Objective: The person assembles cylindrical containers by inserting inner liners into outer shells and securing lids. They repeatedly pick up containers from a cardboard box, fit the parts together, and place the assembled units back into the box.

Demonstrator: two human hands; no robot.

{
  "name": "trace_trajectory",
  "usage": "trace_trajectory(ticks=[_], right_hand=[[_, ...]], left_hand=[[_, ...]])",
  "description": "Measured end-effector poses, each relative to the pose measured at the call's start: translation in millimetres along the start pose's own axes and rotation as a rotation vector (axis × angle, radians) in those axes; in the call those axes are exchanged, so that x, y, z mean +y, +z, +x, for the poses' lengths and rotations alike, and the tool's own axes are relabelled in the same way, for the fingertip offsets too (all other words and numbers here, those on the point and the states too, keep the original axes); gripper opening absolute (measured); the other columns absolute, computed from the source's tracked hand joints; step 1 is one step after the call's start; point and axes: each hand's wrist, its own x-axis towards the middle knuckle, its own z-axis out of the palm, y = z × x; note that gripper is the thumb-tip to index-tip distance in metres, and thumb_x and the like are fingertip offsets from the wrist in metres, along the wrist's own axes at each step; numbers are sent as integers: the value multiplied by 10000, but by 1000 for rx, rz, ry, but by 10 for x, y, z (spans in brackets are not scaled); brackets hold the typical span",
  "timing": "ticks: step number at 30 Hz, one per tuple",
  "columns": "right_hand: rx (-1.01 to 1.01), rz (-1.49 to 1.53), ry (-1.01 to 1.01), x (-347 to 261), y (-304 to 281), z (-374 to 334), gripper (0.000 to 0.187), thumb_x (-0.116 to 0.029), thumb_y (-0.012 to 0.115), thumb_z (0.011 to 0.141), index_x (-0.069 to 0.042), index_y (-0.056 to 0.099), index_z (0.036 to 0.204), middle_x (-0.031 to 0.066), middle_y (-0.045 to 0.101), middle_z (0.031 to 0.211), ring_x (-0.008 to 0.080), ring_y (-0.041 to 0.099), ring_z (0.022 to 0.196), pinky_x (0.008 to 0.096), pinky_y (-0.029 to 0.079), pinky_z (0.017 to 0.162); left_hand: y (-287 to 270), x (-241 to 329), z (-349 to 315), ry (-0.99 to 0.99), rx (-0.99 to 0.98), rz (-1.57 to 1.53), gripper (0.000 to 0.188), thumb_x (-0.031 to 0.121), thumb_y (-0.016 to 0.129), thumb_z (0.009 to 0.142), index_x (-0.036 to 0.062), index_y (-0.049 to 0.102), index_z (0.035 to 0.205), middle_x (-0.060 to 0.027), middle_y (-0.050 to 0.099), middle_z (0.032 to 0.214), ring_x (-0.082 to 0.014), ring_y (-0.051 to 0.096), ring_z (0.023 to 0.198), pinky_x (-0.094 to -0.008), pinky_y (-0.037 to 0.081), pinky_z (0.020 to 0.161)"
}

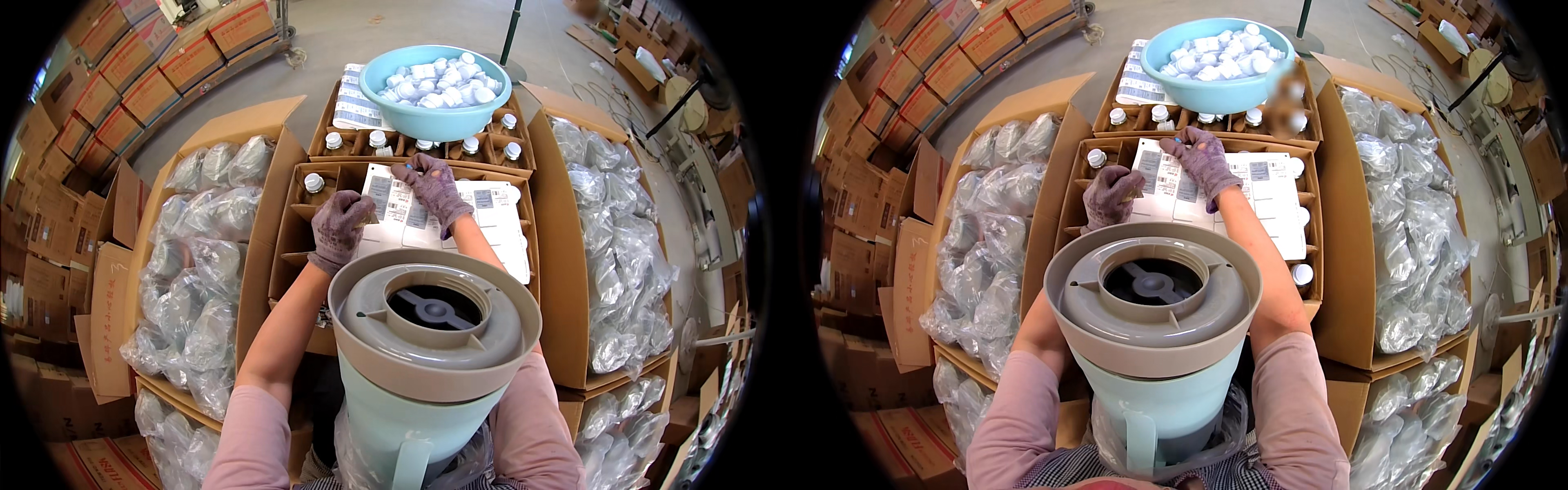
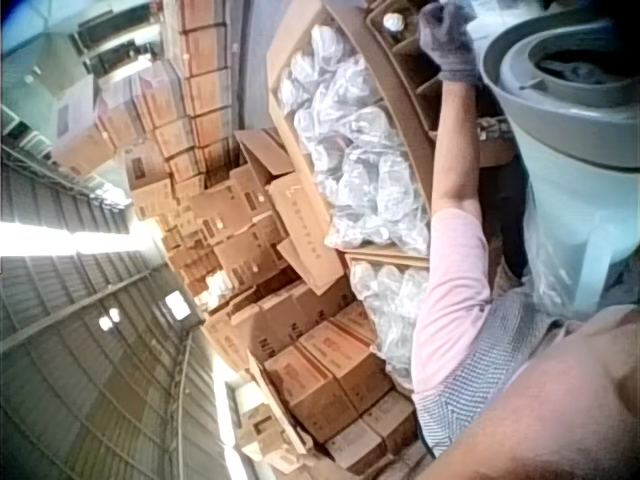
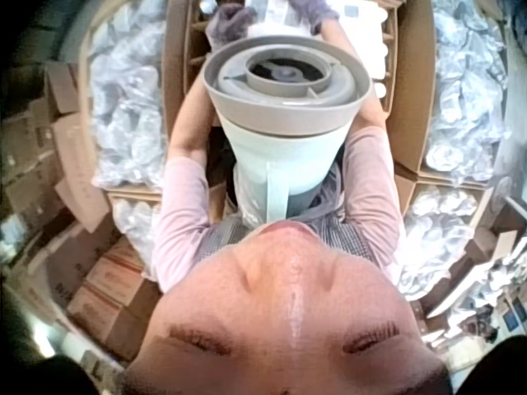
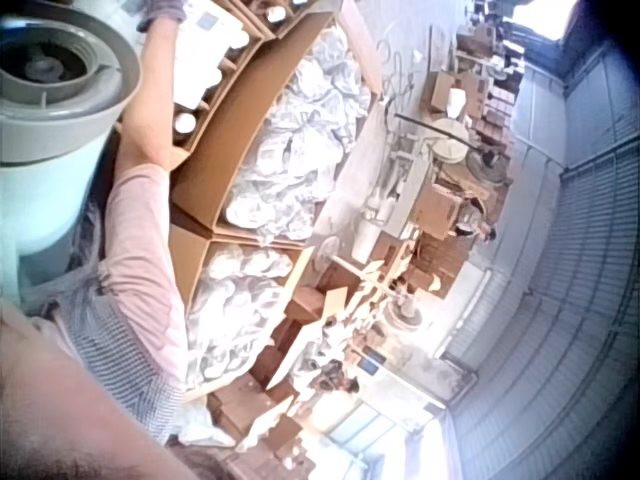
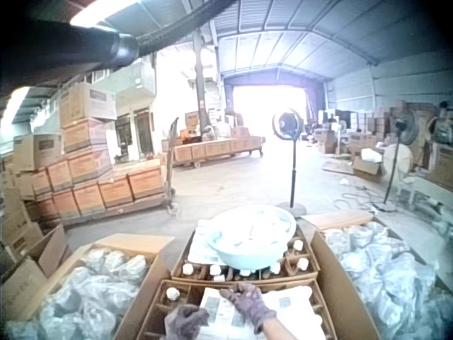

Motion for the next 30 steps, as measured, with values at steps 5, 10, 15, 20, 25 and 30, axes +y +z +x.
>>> trace_trajectory(ticks=[5, 10, 15, 20, 25, 30], right_hand=[[37, 25, -28, 47, -29, -13, 481, -453, 780, 799, -6, 603, 796, 113, 576, 702, 201, 505, 675, 348, 463, 674], [8, 82, -28, -46, -81, -76, 492, -447, 762, 826, 5, 572, 781, 97, 545, 683, 184, 468, 660, 345, 446, 651], [-14, 76, -18, -117, -103, -118, 489, -453, 729, 857, 7, 568, 808, 99, 543, 698, 189, 467, 676, 354, 444, 658], [17, 53, -18, -43, -59, -131, 537, -500, 724, 846, 9, 556, 814, 113, 540, 717, 216, 469, 699, 379, 444, 676], [19, 37, -8, -53, -40, -134, 562, -519, 736, 829, 6, 539, 793, 120, 516, 696, 232, 462, 692, 390, 446, 685], [14, 30, -17, -8, -28, -116, 568, -521, 740, 826, 7, 537, 782, 126, 521, 690, 242, 473, 689, 393, 450, 691]], left_hand=[[9, 93, 51, -28, 66, -46, 471, 51, 776, 689, 180, 687, 1133, -45, 604, 981, -246, 655, 849, -376, 539, 708], [-8, 129, 133, -157, -2, -19, 397, 145, 800, 794, 163, 694, 1176, -55, 623, 1011, -254, 664, 874, -370, 553, 725], [11, 11, 125, -334, -98, -380, 386, 130, 809, 781, 118, 709, 1154, -82, 665, 958, -265, 671, 860, -370, 550, 749], [-48, 3, 238, -391, -169, -482, 328, 105, 810, 768, 86, 723, 1083, -100, 689, 904, -281, 679, 832, -364, 544, 749], [-80, 55, 253, -382, -129, -434, 308, 62, 808, 746, 87, 728, 1041, -97, 692, 909, -274, 679, 817, -361, 543, 741], [28, 119, 143, -287, 30, -413, 237, 51, 797, 742, 110, 734, 963, -71, 678, 857, -258, 675, 763, -356, 543, 675]])
